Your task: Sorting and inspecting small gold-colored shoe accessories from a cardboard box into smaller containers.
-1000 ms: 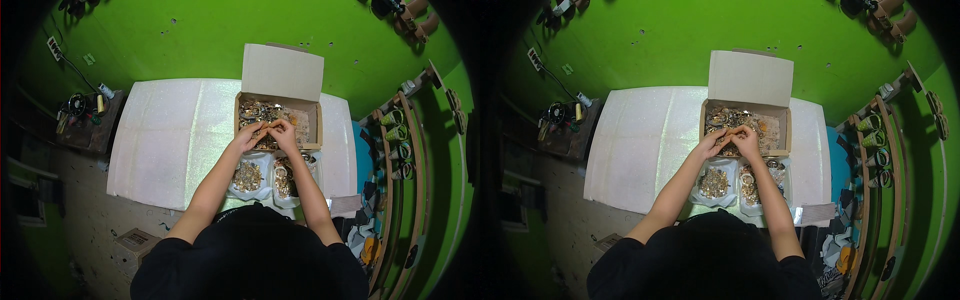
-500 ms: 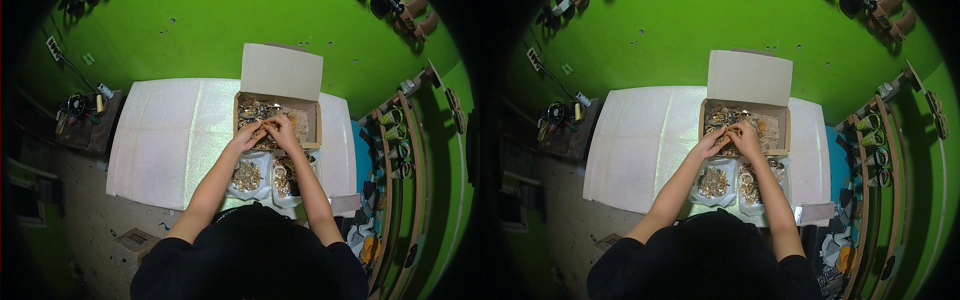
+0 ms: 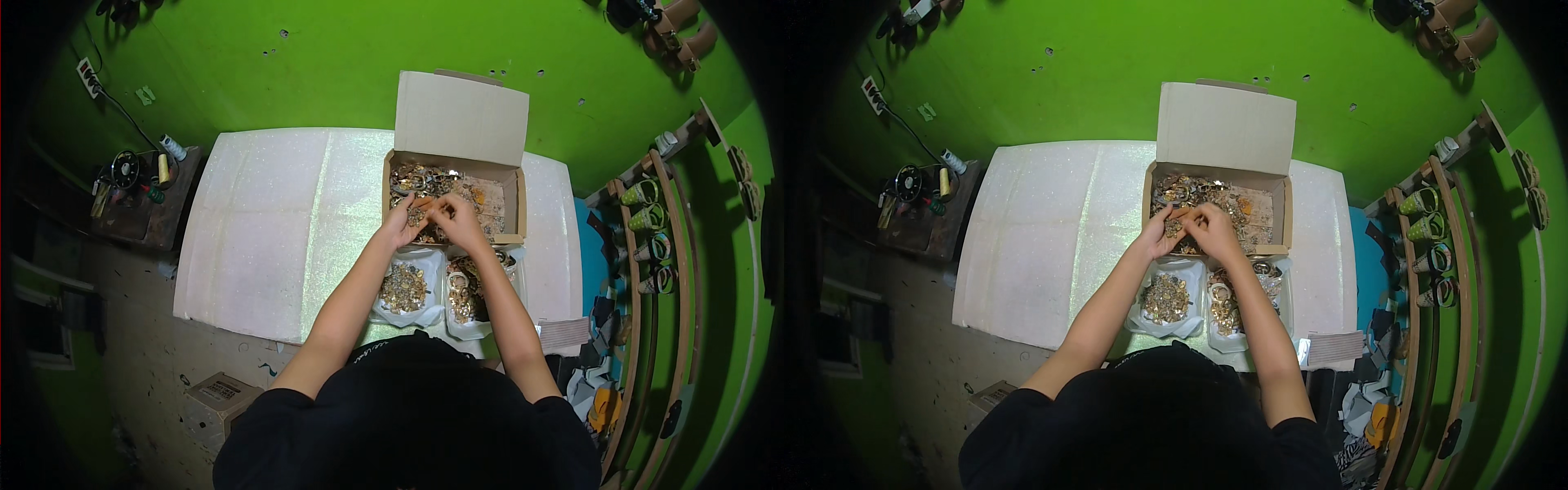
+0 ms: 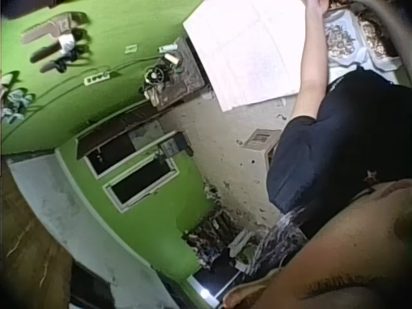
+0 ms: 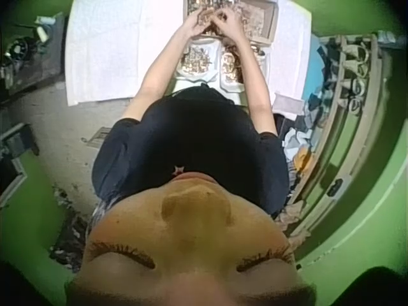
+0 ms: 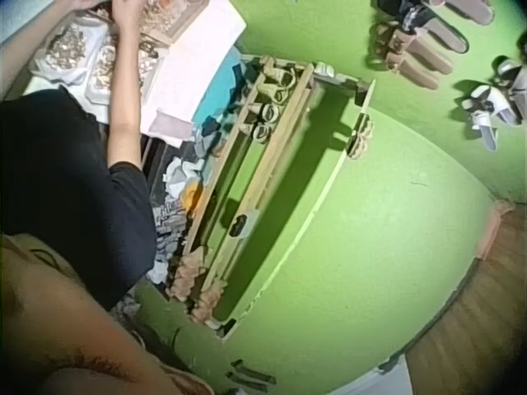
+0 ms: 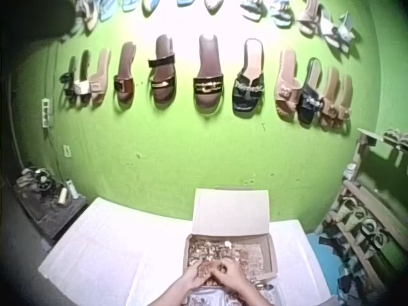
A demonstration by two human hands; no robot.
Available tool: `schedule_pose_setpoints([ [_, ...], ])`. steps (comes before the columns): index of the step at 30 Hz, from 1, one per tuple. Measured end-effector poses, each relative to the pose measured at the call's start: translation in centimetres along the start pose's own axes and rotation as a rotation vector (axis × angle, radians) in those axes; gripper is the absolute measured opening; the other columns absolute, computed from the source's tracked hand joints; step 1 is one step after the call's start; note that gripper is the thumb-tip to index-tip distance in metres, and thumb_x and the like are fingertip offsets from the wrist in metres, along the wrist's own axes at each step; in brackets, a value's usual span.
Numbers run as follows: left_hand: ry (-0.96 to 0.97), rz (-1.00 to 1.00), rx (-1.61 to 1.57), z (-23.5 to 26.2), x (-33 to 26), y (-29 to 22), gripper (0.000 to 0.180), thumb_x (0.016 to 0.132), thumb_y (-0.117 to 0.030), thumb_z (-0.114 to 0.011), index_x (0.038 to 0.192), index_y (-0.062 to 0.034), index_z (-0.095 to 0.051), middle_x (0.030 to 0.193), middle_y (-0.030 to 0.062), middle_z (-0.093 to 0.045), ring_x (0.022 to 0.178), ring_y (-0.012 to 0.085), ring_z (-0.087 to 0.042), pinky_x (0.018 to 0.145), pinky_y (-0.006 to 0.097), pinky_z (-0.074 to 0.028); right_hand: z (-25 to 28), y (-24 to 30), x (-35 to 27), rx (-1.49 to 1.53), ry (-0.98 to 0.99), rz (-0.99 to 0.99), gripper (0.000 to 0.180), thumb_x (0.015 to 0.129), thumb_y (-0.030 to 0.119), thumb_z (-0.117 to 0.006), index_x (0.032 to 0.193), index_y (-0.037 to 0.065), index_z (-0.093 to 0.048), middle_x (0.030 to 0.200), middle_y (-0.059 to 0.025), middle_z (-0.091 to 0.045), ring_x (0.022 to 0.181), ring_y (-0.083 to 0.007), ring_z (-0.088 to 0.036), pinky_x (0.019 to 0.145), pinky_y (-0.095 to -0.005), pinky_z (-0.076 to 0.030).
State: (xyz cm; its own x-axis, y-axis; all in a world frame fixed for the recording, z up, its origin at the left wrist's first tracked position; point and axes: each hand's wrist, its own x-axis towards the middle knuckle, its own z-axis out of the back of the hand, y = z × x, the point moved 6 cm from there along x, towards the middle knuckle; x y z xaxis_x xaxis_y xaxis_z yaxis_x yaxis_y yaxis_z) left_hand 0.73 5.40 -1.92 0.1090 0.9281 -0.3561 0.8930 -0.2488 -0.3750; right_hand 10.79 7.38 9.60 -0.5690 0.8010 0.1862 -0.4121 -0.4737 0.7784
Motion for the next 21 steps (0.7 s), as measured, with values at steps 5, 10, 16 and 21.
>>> schedule_pose_setpoints([
  [5,-0.003,0.015,-0.134,-0.9,-0.2,0.2,0.045,0.092,-0.031,-0.023,0.102,0.007,-0.045,0.104,0.0197,-0.05,0.102,0.0285,-0.049,0.088,0.032,-0.044,-1.2,0.4,-1.9,0.13,0.361,0.106,0.013,0.07,0.012,-0.062,0.078,0.001,-0.061,0.078,-0.0086,-0.054,0.071,-0.0182,-0.053,0.065,-0.0292,-0.042],
  [10,0.044,0.017,-0.102,-0.1,0.3,0.1,0.041,0.091,-0.03,-0.023,0.097,0.0037,-0.046,0.1,0.0174,-0.052,0.096,0.027,-0.053,0.077,0.035,-0.049,-0.5,-0.3,-0.3,-0.13,0.11,0.099,0.013,0.067,0.011,-0.062,0.079,0.007,-0.063,0.08,-0.0111,-0.053,0.077,-0.0287,-0.054,0.068,-0.034,-0.044],
  [16,0.019,0.046,-0.008,2.4,1.5,0.6,0.042,0.091,-0.029,-0.022,0.106,0.0011,-0.046,0.091,0.0121,-0.055,0.08,0.0212,-0.057,0.07,0.033,-0.051,-1.9,0.8,0.3,-0.294,0.035,0.252,0.017,0.066,0.01,-0.061,0.083,0.009,-0.063,0.08,-0.0083,-0.051,0.078,-0.0265,-0.052,0.069,-0.0346,-0.043],
  [21,0.077,0.023,-0.045,2.7,2.3,0.6,0.042,0.091,-0.027,-0.021,0.108,0.0018,-0.046,0.092,0.0129,-0.056,0.08,0.0206,-0.057,0.071,0.032,-0.05,-2.0,0.7,0.5,-0.333,-0.04,0.277,0.015,0.064,0.009,-0.062,0.079,0.009,-0.062,0.08,-0.007,-0.052,0.08,-0.0268,-0.051,0.07,-0.0346,-0.043],
])
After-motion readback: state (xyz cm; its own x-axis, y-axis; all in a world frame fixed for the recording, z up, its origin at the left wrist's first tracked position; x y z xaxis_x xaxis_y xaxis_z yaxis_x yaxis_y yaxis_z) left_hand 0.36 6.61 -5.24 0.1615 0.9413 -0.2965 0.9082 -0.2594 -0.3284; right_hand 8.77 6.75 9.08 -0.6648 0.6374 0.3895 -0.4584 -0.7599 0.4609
